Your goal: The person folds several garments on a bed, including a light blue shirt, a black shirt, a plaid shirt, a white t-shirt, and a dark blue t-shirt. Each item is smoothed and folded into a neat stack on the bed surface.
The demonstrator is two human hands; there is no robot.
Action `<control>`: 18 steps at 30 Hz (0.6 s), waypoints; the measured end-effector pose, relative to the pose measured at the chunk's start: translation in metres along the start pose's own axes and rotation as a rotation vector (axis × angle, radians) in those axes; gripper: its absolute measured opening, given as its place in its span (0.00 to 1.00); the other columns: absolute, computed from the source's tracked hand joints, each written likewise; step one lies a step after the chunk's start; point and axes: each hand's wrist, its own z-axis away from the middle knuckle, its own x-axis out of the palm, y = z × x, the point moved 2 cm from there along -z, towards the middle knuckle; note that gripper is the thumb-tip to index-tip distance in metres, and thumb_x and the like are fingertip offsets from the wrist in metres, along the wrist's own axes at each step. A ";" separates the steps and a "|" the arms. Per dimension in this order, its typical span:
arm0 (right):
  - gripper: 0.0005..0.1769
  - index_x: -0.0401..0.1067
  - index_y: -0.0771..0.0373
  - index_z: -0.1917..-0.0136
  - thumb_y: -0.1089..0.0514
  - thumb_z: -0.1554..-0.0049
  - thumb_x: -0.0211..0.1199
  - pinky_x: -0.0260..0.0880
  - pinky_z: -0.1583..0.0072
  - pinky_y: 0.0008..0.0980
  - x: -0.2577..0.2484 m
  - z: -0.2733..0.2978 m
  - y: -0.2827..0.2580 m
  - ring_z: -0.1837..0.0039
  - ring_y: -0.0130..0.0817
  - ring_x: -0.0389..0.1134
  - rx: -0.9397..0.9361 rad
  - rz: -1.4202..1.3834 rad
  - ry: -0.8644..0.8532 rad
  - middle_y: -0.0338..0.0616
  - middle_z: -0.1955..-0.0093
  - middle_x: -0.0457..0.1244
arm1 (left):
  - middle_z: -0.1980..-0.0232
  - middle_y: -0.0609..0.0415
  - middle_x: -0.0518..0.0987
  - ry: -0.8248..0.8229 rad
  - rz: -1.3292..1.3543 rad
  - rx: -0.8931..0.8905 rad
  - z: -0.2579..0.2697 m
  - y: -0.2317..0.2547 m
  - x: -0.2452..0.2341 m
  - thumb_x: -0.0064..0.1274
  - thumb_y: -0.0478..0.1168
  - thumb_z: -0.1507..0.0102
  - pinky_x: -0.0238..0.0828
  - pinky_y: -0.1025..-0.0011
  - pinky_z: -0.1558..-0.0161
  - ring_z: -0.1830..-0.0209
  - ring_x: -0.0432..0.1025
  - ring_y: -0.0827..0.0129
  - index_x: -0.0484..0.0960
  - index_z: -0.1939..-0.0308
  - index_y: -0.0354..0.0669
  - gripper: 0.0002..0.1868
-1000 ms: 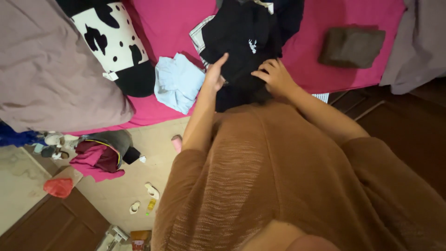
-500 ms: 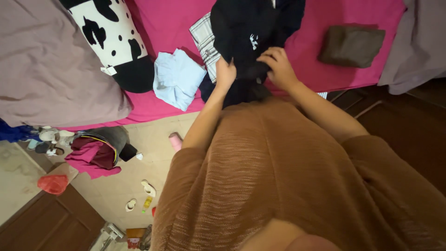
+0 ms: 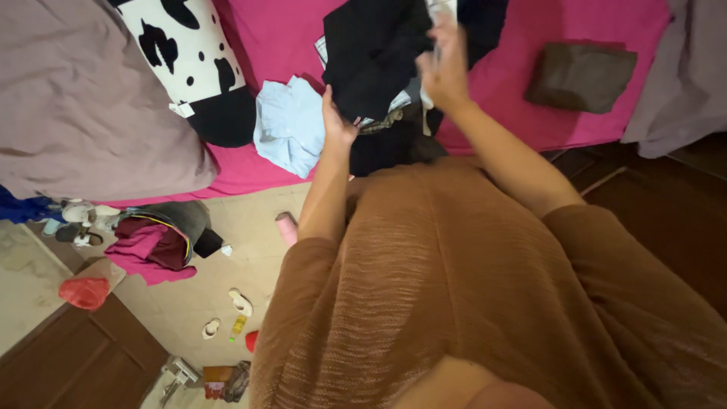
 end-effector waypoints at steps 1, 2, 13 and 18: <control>0.18 0.62 0.67 0.38 0.63 0.41 0.56 0.54 0.31 0.52 -0.005 0.010 0.018 0.31 0.56 0.54 0.214 0.143 0.211 0.60 0.33 0.53 | 0.41 0.57 0.83 0.038 -0.030 0.024 0.005 -0.002 -0.003 0.58 0.66 0.49 0.71 0.61 0.49 0.44 0.76 0.61 0.80 0.42 0.58 0.34; 0.20 0.66 0.65 0.44 0.72 0.51 0.56 0.61 0.41 0.39 -0.010 0.022 0.036 0.42 0.47 0.61 0.426 0.287 0.423 0.51 0.44 0.59 | 0.38 0.62 0.80 0.075 -0.059 0.049 0.009 -0.004 -0.006 0.62 0.67 0.54 0.65 0.63 0.42 0.39 0.71 0.64 0.79 0.40 0.63 0.39; 0.45 0.45 0.36 0.23 0.43 0.47 0.66 0.73 0.54 0.27 0.037 0.004 0.072 0.49 0.28 0.69 1.306 -0.448 0.009 0.39 0.31 0.63 | 0.41 0.58 0.80 0.096 -0.418 0.318 0.044 -0.002 0.023 0.69 0.45 0.48 0.74 0.60 0.59 0.43 0.75 0.64 0.72 0.40 0.55 0.34; 0.37 0.54 0.44 0.32 0.46 0.49 0.70 0.68 0.63 0.22 0.050 -0.016 0.081 0.61 0.20 0.67 1.411 -0.382 0.187 0.35 0.51 0.66 | 0.47 0.55 0.83 0.118 -0.266 0.476 0.028 0.005 0.029 0.68 0.45 0.45 0.71 0.68 0.72 0.53 0.78 0.65 0.75 0.46 0.53 0.25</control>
